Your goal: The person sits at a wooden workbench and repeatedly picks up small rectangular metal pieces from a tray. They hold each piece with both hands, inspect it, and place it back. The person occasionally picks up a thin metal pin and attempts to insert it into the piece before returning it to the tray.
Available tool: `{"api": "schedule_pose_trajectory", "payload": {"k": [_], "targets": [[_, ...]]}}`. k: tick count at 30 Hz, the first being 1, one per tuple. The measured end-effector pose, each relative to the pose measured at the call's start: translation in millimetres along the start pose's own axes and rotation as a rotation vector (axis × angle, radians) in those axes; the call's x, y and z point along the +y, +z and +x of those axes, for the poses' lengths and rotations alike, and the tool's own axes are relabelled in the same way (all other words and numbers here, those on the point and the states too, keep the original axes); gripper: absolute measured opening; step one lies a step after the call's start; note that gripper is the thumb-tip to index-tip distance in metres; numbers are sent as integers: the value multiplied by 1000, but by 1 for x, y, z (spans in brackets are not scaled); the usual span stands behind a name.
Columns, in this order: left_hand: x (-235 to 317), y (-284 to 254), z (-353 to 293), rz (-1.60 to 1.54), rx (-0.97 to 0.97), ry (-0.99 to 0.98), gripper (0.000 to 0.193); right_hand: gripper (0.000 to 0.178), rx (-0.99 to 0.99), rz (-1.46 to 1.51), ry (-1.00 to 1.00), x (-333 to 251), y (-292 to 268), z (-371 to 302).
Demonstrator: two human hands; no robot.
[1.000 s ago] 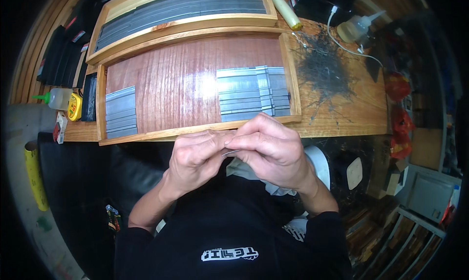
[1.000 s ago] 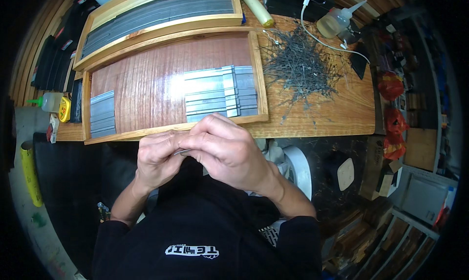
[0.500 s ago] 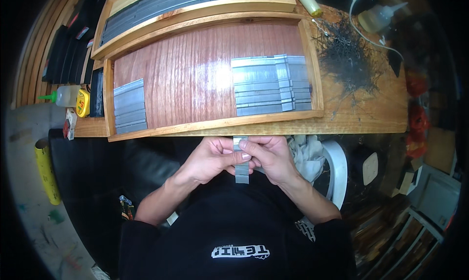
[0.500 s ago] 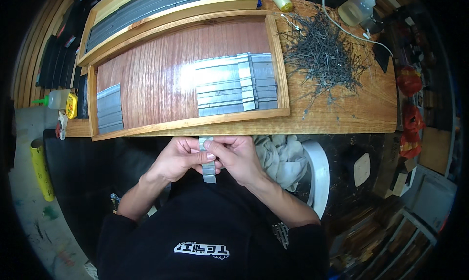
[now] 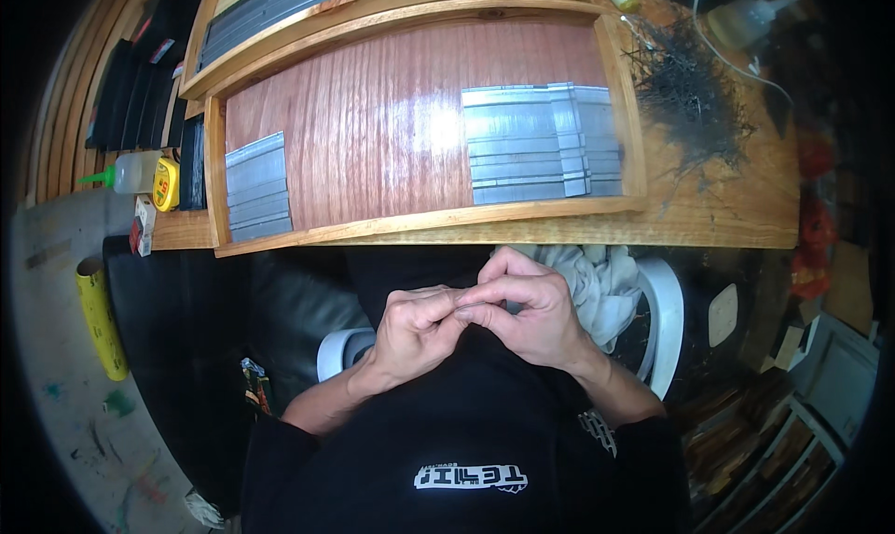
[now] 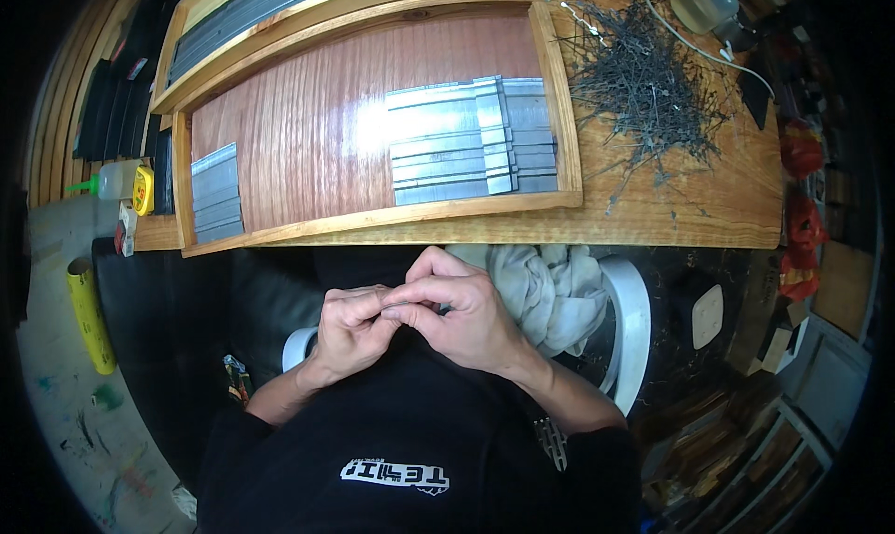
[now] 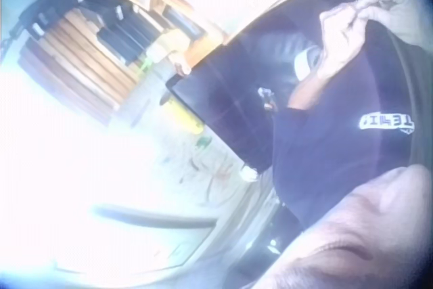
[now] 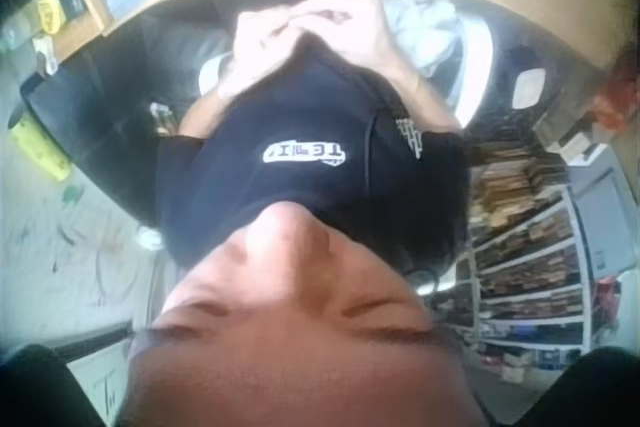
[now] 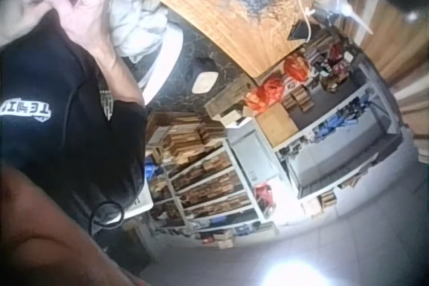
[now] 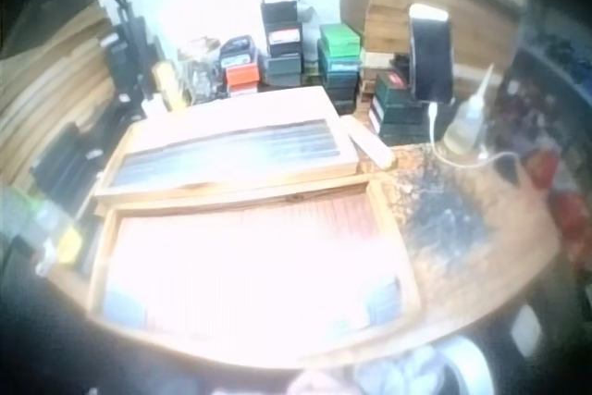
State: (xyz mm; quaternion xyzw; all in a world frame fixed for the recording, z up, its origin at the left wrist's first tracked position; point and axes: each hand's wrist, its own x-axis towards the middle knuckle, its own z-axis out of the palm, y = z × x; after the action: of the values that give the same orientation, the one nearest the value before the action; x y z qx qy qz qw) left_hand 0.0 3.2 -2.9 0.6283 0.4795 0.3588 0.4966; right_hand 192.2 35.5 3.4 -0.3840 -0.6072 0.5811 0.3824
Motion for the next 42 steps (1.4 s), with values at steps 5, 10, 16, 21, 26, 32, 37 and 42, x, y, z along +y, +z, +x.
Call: {"api": "schedule_pose_trajectory", "payload": {"k": [5, 10, 16, 21, 26, 32, 37, 42], "targets": [[2, 1, -2, -12, 9, 12, 14, 14, -48, -5, -22, -5, -2, 3], [3, 2, -3, -59, -1, -42, 14, 14, -42, -2, -10, -5, -2, 3], [2, 5, -2, -28, 18, 4, 13, 14, -32, -42, -37, -5, -2, 2], [4, -1, 1, -9, -30, -14, 12, 17, -13, -128, -76, -6, -1, -1], [4, -7, 5, -56, -102, -27, 12, 21, 23, -90, -87, -4, 0, -5], [2, -6, 4, -94, -95, -13, 14, 18, 26, -84, -79, -5, 0, -5], [2, -5, 3, -116, -93, -30, 16, 15, 30, -101, -92, -4, -2, -4], [2, -5, 3, -112, -96, -26, 17, 14, 42, -107, -103, -5, -3, -3]]}}
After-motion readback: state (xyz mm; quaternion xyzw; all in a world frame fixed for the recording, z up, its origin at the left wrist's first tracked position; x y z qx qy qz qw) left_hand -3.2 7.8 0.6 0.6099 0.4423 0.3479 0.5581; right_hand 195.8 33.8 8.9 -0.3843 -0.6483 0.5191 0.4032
